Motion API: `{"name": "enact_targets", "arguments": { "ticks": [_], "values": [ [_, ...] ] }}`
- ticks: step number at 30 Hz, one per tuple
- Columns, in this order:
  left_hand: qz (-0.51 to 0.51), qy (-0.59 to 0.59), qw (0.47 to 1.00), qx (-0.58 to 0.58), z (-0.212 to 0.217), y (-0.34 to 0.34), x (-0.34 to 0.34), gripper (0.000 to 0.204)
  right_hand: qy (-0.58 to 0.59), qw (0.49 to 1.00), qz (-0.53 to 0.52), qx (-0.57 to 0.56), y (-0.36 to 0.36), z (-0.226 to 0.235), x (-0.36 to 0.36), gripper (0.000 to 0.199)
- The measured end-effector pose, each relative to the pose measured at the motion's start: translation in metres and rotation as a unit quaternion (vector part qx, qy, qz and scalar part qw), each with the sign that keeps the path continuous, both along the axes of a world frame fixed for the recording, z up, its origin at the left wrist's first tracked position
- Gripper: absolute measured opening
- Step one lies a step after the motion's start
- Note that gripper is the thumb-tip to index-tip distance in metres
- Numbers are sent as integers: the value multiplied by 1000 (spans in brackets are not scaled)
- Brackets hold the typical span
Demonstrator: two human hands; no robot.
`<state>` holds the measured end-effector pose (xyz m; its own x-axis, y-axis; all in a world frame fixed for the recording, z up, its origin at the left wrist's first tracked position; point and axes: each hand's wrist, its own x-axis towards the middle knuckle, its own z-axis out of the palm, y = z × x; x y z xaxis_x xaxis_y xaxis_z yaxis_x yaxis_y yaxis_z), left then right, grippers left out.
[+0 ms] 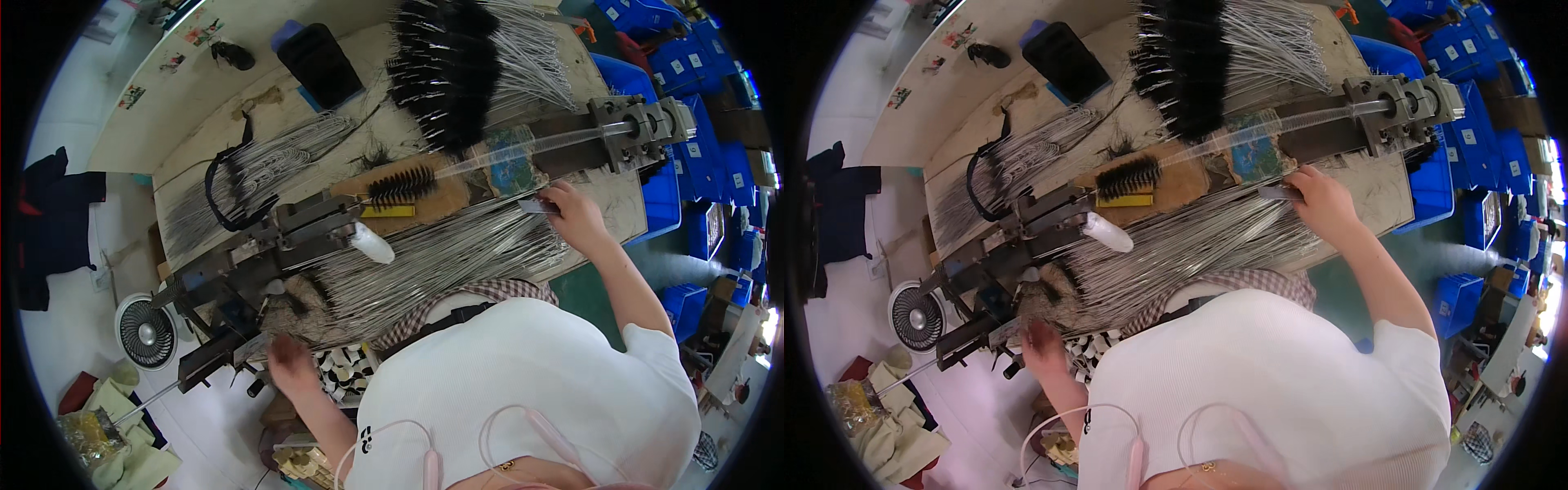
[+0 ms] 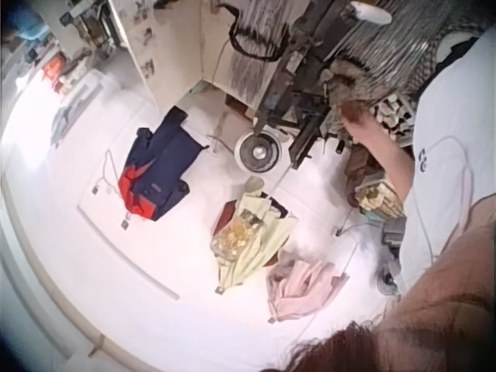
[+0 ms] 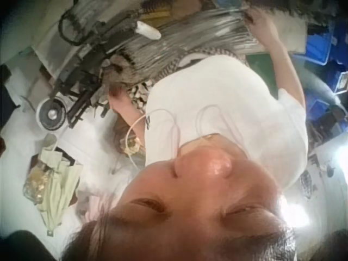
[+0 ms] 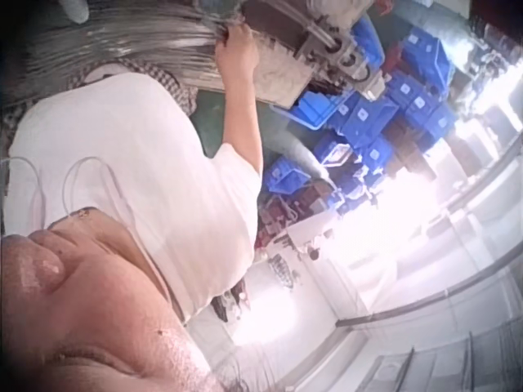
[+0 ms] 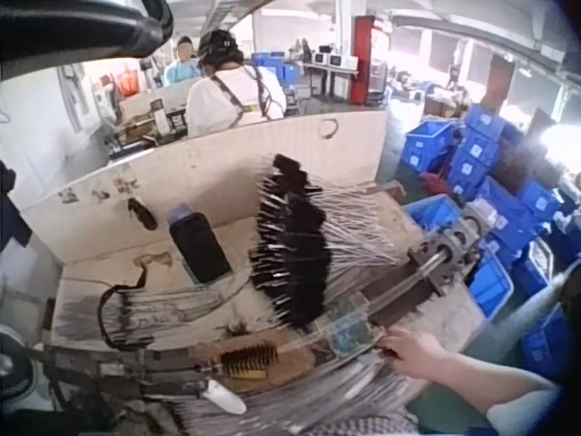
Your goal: The person repeatedly arranges bristles between wire stems, aligns them using a flat metal tool, and operates a machine to twist the wires and make wire brushes.
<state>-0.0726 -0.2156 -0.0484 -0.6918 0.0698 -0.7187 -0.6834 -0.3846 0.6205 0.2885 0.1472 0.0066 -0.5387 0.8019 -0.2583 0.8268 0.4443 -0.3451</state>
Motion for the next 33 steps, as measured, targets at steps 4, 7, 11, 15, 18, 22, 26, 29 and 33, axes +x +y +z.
{"name": "enact_targets", "arguments": {
  "ticks": [4, 7, 11, 15, 18, 22, 26, 29, 33],
  "values": [
    [75, 119, 985, -102, -4, -43, -10, 23, -29, 1000, 1, 2, 2, -4, -14, 20],
    [162, 98, 982, -26, 6, -33, -18, 24, -23, 999, 33, 11, 6, -6, -20, 15],
    [175, 129, 968, -128, -19, -104, -61, 22, -67, 996, 54, 4, 8, -4, -16, 15],
    [190, 140, 953, -189, -4, -94, -58, 30, -6, 996, 86, 4, 19, -18, 3, 19],
    [156, 152, 951, -219, -12, -67, -31, 27, 150, 987, 44, -25, 26, -24, 19, 16],
    [-26, 171, 985, 1, -33, -34, 0, 28, 487, 794, -301, -205, 25, 28, 15, 12],
    [-412, 252, 875, 30, 49, 134, 68, 44, 726, 645, -76, -227, 37, 113, -5, 19],
    [-627, 580, 518, -55, 91, 194, 104, 40, 717, 635, 171, -232, 28, 170, -48, 22],
    [-700, 330, 633, -6, 61, 177, 98, 22, 733, 653, 81, -171, 5, 166, -74, 36]
  ]
}}
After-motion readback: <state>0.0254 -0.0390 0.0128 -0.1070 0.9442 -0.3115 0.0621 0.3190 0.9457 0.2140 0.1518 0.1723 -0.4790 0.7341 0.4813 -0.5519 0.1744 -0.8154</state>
